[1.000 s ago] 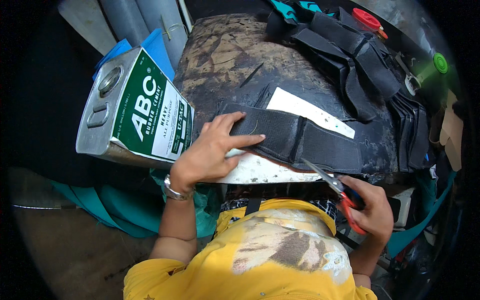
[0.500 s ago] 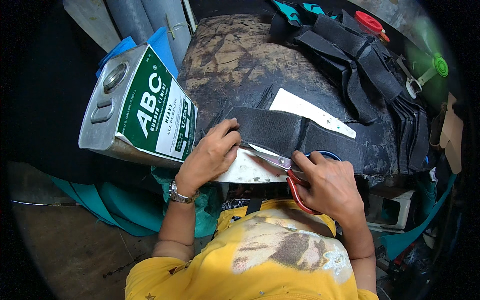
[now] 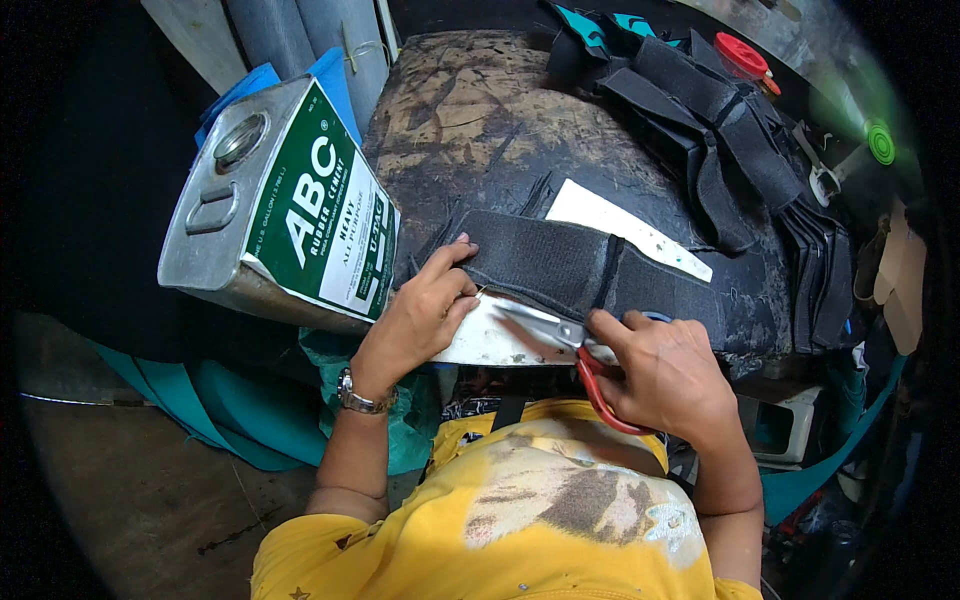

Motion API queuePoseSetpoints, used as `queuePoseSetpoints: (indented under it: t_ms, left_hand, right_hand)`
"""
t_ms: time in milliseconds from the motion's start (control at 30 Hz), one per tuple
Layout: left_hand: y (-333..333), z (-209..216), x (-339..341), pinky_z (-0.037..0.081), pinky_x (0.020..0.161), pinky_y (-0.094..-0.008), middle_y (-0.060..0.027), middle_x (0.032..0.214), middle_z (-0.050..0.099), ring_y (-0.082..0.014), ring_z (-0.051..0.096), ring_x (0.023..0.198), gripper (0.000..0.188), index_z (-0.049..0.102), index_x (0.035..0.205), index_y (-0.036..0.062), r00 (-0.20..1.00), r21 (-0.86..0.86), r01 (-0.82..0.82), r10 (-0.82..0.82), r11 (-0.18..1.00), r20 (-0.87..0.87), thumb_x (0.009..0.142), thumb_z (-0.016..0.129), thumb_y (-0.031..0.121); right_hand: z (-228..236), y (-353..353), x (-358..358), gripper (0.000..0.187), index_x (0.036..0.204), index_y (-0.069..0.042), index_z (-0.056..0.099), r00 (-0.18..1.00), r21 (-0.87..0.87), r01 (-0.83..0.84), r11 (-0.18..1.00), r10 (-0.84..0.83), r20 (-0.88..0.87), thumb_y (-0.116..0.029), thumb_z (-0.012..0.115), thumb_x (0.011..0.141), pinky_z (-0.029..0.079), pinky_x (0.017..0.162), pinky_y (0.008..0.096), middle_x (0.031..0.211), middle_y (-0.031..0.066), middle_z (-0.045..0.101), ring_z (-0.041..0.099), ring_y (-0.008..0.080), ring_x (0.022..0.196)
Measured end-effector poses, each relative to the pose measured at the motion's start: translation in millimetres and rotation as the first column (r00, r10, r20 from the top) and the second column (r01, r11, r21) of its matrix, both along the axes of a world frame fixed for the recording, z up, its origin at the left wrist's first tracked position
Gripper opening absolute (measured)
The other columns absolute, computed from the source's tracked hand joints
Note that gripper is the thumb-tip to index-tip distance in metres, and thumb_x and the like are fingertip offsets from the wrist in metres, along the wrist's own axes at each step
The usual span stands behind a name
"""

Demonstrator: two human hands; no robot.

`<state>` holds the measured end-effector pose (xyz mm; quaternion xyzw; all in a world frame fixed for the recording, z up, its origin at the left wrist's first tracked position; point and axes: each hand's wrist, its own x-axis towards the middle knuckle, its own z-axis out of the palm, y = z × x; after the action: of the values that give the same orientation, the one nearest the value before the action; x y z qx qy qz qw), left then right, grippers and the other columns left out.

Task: The person uses red-handled scissors to cut black and teal fabric pieces on a workbench. They repeatedly pick up fabric, trim edges, and place cut pieces aside while continuing to cut additional pieces.

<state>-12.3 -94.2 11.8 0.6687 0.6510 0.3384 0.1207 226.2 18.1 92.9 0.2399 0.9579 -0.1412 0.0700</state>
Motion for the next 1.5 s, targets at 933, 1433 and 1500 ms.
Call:
queuePoseSetpoints:
  t_ms: [933,1433,1500]
  left_hand:
    - [-6.5,-18.7,2.4,0.046,0.100,-0.0409,-0.0194,0.126,0.055,-0.0358,0.046,0.130,0.008,0.065,0.078,-0.0016,0.982,0.059,-0.076,0.065,0.995,0.175,0.074,0.071,-0.005]
    - [-9.8,-7.2,14.9,0.052,0.080,-0.0368,-0.0189,0.094,0.066,-0.0326,0.065,0.098,0.012,0.057,0.067,-0.0045,0.962,0.312,-0.158,0.075,0.937,0.262,0.078,0.061,-0.005]
    - [-9.7,-5.2,26.8,0.050,0.070,-0.0347,-0.0166,0.078,0.064,-0.0280,0.065,0.078,0.016,0.055,0.063,-0.0050,0.941,0.414,-0.229,0.093,0.881,0.324,0.079,0.056,-0.006]
  right_hand:
    - [-7.8,-7.1,-22.6,0.030,0.105,-0.003,0.058,0.994,-0.013,-0.033,0.999,0.034,0.105,-0.022,0.066,0.083,0.052,0.058,0.0436,0.063,0.0169,0.063,0.066,0.0360,0.062]
    - [-68.8,32.3,19.5,0.053,0.119,-0.005,0.053,0.873,0.449,0.051,0.892,0.178,-0.454,-0.015,0.072,0.071,0.051,0.074,0.0403,0.090,0.0146,0.061,0.063,0.0326,0.085]
    - [-63.0,37.7,22.6,0.052,0.118,-0.005,0.054,0.837,0.263,0.145,0.954,0.024,-0.547,-0.010,0.072,0.070,0.052,0.070,0.0387,0.091,0.0155,0.062,0.063,0.0336,0.080]
